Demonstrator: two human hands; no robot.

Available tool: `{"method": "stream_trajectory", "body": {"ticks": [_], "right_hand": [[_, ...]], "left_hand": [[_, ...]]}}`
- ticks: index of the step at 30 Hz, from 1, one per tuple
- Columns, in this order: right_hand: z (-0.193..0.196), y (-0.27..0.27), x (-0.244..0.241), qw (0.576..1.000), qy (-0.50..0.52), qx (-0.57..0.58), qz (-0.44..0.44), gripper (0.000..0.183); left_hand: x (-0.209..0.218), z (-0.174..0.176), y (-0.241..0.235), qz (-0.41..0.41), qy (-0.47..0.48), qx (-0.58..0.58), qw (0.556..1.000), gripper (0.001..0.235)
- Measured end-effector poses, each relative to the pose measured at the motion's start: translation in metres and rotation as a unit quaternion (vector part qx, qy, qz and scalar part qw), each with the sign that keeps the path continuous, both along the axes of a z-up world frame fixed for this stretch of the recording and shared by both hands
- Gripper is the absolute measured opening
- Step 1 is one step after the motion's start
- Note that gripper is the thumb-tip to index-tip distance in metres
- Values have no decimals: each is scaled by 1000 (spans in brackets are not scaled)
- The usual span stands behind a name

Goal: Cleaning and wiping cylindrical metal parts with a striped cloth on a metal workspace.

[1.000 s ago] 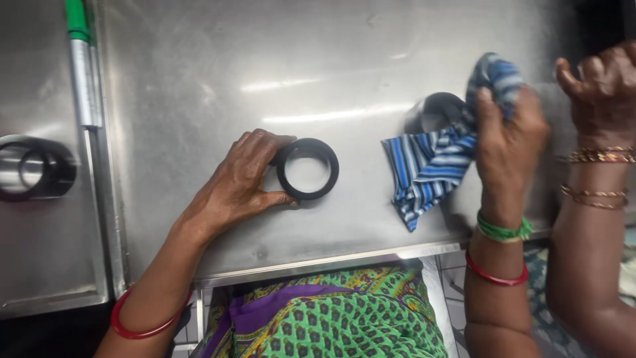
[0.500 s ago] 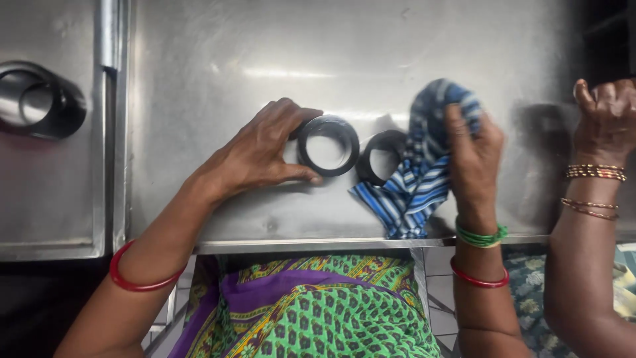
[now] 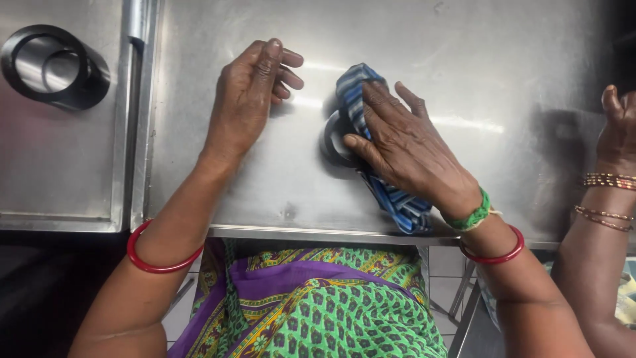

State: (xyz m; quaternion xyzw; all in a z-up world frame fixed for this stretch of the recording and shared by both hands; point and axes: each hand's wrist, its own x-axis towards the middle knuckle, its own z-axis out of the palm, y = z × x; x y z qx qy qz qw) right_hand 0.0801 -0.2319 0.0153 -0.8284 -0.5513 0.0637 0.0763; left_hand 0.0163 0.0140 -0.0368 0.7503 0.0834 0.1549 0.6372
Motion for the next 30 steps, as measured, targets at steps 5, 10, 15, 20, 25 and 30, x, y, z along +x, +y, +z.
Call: {"method": "stream_trajectory", "body": {"ticks": [5,10,15,20,25,30], "right_hand": [[-11,17,-27,997,-23,23,64,71],[-6,19,-9,998,54,-20,-13,74],[-3,7,-21,998,12,0,-56,69],[-4,-31,-26,999,-28,16,16,59],[11,-58,-20,944,73,69,-316,39],[-4,-69,-69,960,92,82,-253,38]], "left_hand": [[1,4,-4,-9,41,-11,999,55],[2,6,-5,-2,26,24,999,57],[1,5,-2,9,-16,21,1000,57],[0,3,-3,-12,-15,15,1000,57],[0,15,-2,14,48,35,998,57],[0,10,-2,-4,60,18,998,52]]}}
